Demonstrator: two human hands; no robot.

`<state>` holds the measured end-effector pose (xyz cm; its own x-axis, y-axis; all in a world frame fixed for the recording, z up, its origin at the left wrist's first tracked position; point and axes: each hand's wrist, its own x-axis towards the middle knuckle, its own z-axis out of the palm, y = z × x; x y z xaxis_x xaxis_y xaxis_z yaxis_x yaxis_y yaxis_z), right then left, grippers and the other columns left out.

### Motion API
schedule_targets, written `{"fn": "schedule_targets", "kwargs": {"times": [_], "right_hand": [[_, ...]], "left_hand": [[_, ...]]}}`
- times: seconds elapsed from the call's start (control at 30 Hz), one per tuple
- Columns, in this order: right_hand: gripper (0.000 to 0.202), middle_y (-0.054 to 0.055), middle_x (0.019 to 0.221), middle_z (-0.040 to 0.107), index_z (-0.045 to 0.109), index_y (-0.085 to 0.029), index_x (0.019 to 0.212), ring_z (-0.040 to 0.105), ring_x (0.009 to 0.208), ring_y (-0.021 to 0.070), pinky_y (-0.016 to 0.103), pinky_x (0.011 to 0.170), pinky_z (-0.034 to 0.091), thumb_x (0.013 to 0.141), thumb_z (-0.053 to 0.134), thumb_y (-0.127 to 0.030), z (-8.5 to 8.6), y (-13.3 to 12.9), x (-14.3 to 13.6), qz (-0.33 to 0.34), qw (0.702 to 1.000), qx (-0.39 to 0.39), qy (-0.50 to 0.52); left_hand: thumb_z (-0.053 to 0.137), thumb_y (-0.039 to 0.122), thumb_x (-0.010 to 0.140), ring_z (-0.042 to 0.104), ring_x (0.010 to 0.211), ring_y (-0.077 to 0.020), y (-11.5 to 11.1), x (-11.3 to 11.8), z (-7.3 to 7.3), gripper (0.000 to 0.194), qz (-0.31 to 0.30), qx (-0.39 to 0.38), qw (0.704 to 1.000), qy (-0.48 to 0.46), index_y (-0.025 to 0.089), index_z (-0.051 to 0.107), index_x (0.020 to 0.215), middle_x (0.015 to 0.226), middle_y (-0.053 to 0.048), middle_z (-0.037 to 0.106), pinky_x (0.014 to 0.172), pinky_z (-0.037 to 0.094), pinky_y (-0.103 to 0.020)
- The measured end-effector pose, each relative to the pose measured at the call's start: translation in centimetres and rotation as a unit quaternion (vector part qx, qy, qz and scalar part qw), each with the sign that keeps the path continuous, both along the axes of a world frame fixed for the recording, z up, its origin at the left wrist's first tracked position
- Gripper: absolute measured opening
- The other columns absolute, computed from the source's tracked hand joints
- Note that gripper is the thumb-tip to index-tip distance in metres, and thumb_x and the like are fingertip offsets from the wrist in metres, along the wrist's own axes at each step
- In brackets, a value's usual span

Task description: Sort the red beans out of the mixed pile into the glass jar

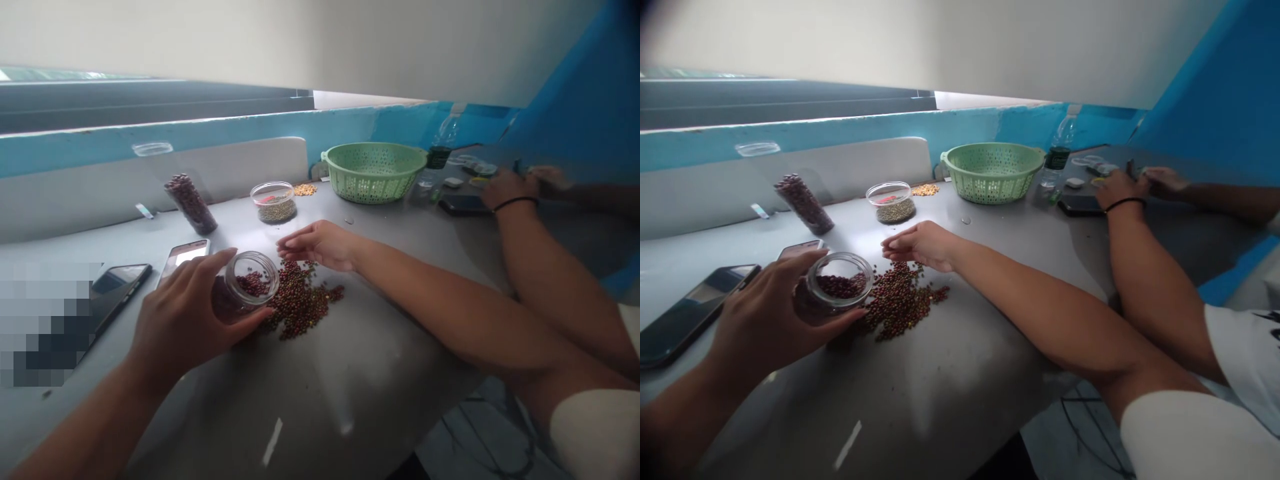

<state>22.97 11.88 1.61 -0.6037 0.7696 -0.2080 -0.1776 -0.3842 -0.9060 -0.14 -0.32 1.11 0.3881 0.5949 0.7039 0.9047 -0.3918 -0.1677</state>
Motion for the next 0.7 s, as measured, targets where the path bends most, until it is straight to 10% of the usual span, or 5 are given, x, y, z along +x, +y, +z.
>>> {"fn": "schedule_targets", "kwargs": {"times": [0.3,0.47,0.7], "right_hand": [[0.013,0.003,0.084,0.078,0.079,-0.016,0.086,0.072,0.083,0.0137,0.03,0.09,0.062,0.076,0.083,-0.009,0.9,-2.0,-1.1,-0.034,0.983,0.178,-0.016],[0.01,0.001,0.103,0.078,0.08,-0.023,0.092,0.069,0.103,0.0166,0.032,0.103,0.051,0.093,0.071,-0.027,3.2,-5.0,-0.1,-0.032,0.867,0.484,-0.115],[0.017,-0.005,0.116,0.077,0.08,-0.032,0.099,0.063,0.108,0.0169,0.03,0.108,0.043,0.1,0.063,-0.033,4.2,-6.9,0.6,0.059,0.732,0.665,-0.136]], "left_hand": [[0.079,0.063,0.071,0.076,0.104,-0.0421,0.0,0.2,-0.1,0.084,0.024,-0.004,1.0,-0.002,0.018,0.053,0.137,0.124,-0.019,0.074,0.079,0.063,-0.05],[0.086,0.059,0.066,0.075,0.104,-0.0383,-0.3,0.4,-0.2,0.091,-0.024,0.024,0.999,-0.015,0.017,0.052,0.14,0.121,-0.017,0.074,0.09,0.062,-0.048],[0.088,0.063,0.062,0.073,0.112,-0.0361,-0.4,0.0,-0.4,0.097,-0.034,0.009,0.997,-0.062,0.022,0.05,0.142,0.12,-0.017,0.072,0.098,0.062,-0.05]]}}
